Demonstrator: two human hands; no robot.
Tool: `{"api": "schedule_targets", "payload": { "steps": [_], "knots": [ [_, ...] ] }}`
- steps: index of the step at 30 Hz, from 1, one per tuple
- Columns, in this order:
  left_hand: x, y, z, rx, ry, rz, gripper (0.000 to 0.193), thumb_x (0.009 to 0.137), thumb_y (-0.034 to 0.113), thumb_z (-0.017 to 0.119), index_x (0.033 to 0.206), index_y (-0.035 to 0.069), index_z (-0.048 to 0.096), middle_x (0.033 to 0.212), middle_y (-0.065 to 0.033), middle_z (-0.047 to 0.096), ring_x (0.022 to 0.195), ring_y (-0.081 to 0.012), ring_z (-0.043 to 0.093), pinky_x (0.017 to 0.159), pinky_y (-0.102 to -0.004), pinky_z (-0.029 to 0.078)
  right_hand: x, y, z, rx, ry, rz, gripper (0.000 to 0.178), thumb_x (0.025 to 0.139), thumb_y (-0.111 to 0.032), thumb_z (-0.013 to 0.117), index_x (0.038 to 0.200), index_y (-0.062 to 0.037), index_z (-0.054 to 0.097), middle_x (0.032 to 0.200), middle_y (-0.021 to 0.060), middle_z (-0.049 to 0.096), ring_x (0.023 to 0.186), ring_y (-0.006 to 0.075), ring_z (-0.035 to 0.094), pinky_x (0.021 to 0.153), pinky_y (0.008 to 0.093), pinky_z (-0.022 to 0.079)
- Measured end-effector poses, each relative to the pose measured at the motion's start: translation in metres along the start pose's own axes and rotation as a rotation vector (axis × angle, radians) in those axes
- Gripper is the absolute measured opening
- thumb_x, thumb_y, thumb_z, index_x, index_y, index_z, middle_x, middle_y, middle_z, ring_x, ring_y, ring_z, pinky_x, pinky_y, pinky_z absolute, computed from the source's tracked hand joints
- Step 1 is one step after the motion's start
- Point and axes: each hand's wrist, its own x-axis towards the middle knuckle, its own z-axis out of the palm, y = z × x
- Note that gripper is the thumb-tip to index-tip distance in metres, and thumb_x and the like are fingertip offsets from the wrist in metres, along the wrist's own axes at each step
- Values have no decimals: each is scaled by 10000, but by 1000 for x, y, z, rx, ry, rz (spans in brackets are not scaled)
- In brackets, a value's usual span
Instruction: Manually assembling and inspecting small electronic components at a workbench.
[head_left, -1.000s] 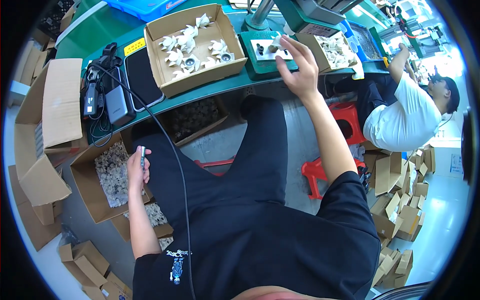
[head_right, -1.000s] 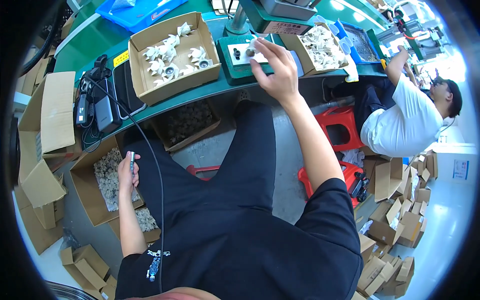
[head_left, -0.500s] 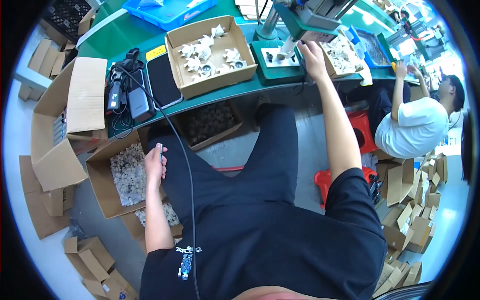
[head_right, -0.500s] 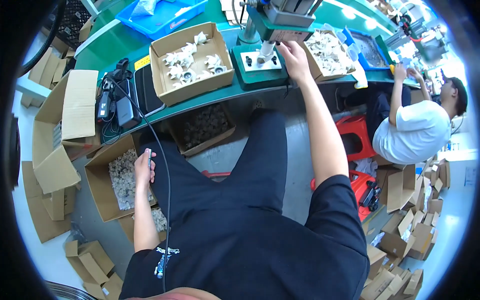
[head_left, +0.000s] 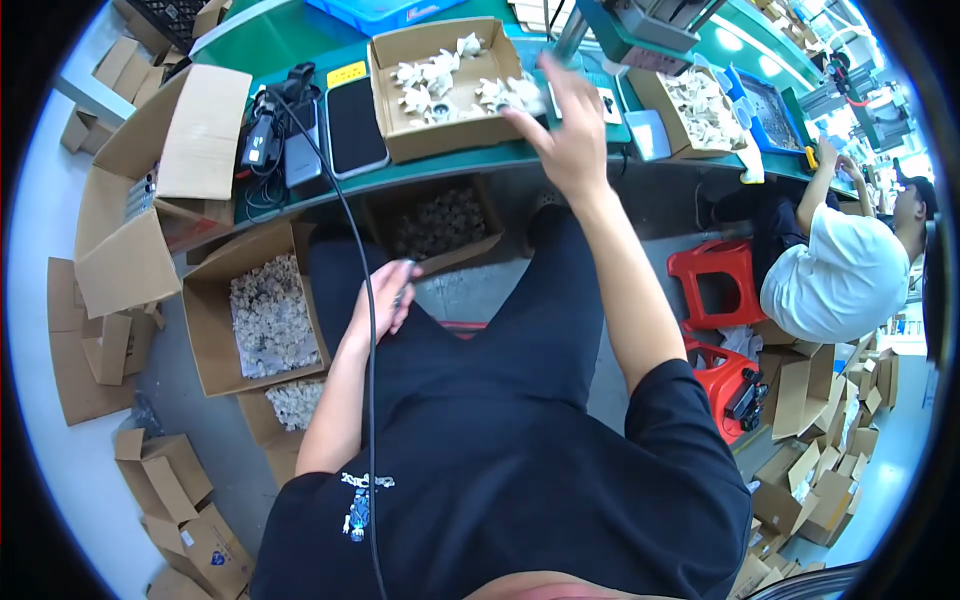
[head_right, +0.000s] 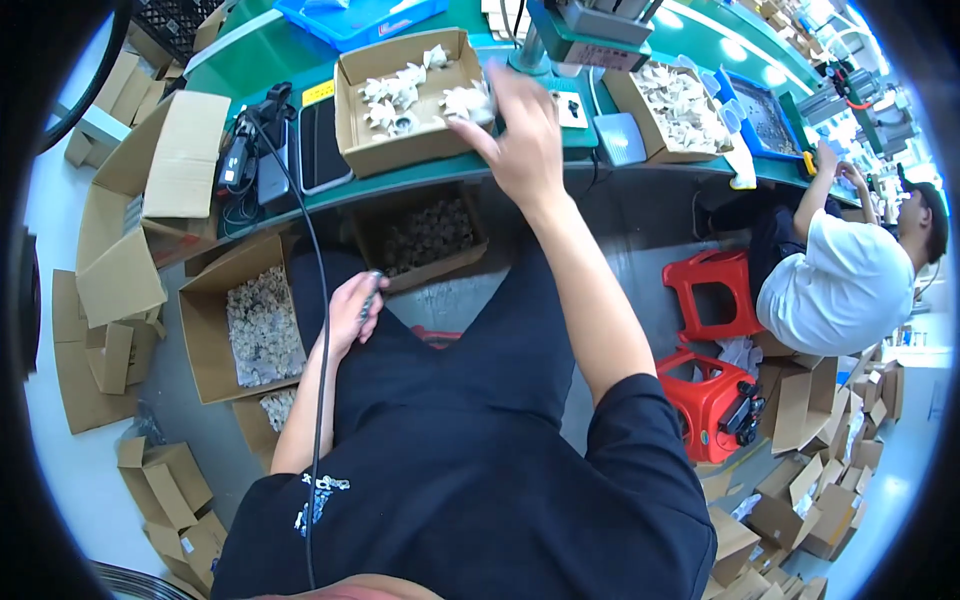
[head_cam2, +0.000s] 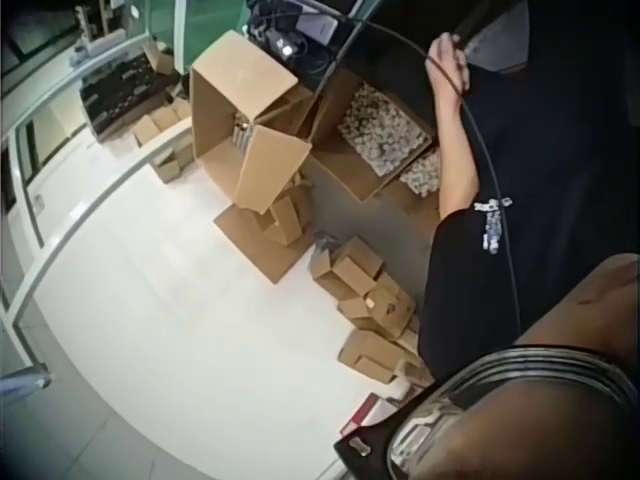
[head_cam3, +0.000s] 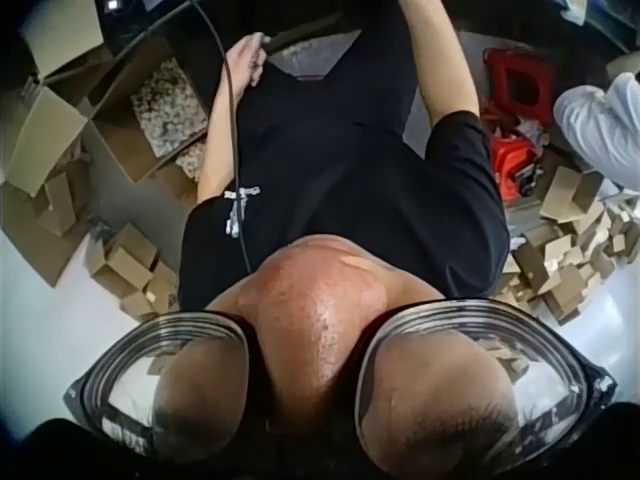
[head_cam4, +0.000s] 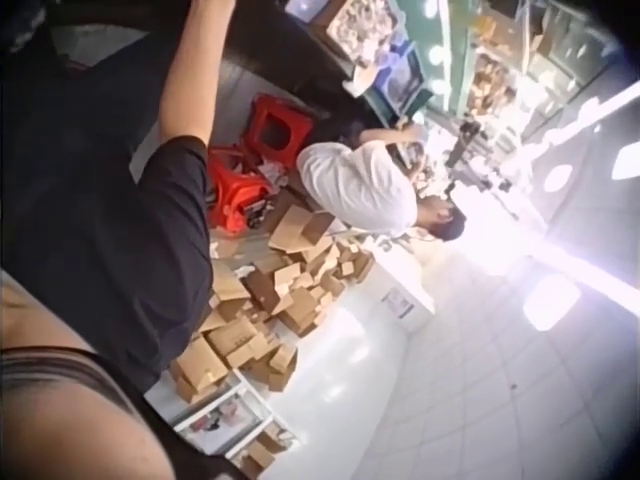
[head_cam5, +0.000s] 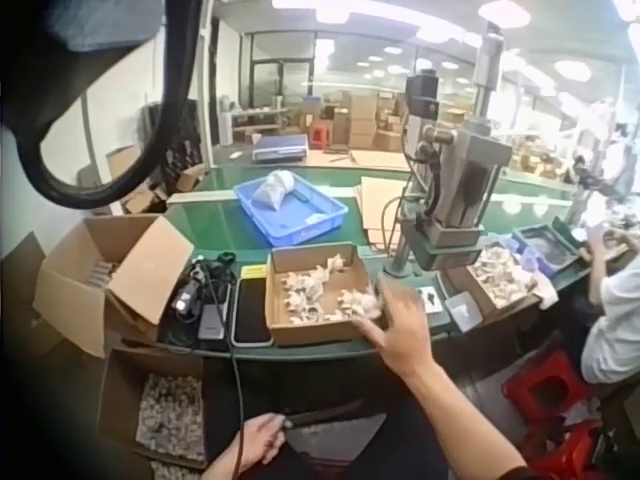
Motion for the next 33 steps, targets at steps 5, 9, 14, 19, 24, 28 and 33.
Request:
{"api": "schedule_targets", "payload": {
  "steps": [5, 9, 14, 19, 24, 28, 33],
  "knots": [
    [0, 34, 41, -126, -288, 124, 387, 1016, 372, 466, 1069, 7, 580, 620, 10, 474, 406, -41, 382, 381, -184, 309, 24, -35, -14, 342, -291, 276, 378, 819, -176, 727, 1148, -12, 638, 1055, 118, 654, 935, 239, 626, 838, 328, 501],
    [2, 59, 55, -225, -407, 203, 428, 1008, 410, 467, 1048, 1, 586, 637, -3, 513, 413, -39, 402, 394, -177, 321, -2, -61, -45, 805, -717, 325, 317, 837, -141, 707, 1135, -46, 656, 1045, 103, 630, 921, 203, 616, 818, 308, 498],
    [6, 73, 65, -120, -509, 237, 469, 1003, 442, 453, 1026, -7, 586, 647, -20, 537, 420, -42, 421, 401, -176, 331, -27, -71, -58, 912, -786, 536, 261, 834, -98, 701, 1089, -46, 672, 1006, 92, 626, 906, 184, 615, 803, 293, 494],
    [8, 74, 70, -136, -580, 215, 463, 1010, 441, 431, 988, 1, 575, 643, -28, 531, 420, -45, 422, 394, -178, 329, -26, -54, -62, 911, -714, 591, 213, 850, -101, 698, 1050, -30, 681, 960, 80, 622, 888, 177, 618, 780, 281, 498],
    [5, 68, 68, -239, -521, 142, 443, 1014, 446, 412, 938, 24, 519, 611, -29, 484, 397, -56, 387, 360, -192, 320, -16, 16, -59, 315, -284, 682, 233, 871, -163, 699, 1043, -6, 688, 927, 84, 631, 823, 180, 632, 743, 270, 507],
    [5, 51, 59, -254, -468, 21, 407, 1024, 429, 398, 928, 47, 501, 610, -11, 457, 409, -50, 381, 369, -194, 324, -11, 67, -53, -38, -238, 666, 251, 851, -211, 721, 1004, -12, 719, 903, 99, 647, 792, 194, 640, 731, 265, 509],
    [5, 26, 23, -145, -278, -41, 379, 1033, 396, 398, 930, 48, 506, 606, -3, 441, 411, -58, 384, 357, -200, 313, 1, 74, -50, -42, -417, 703, 291, 835, -273, 740, 984, -24, 734, 883, 110, 654, 799, 208, 647, 743, 284, 521]
  ]
}}
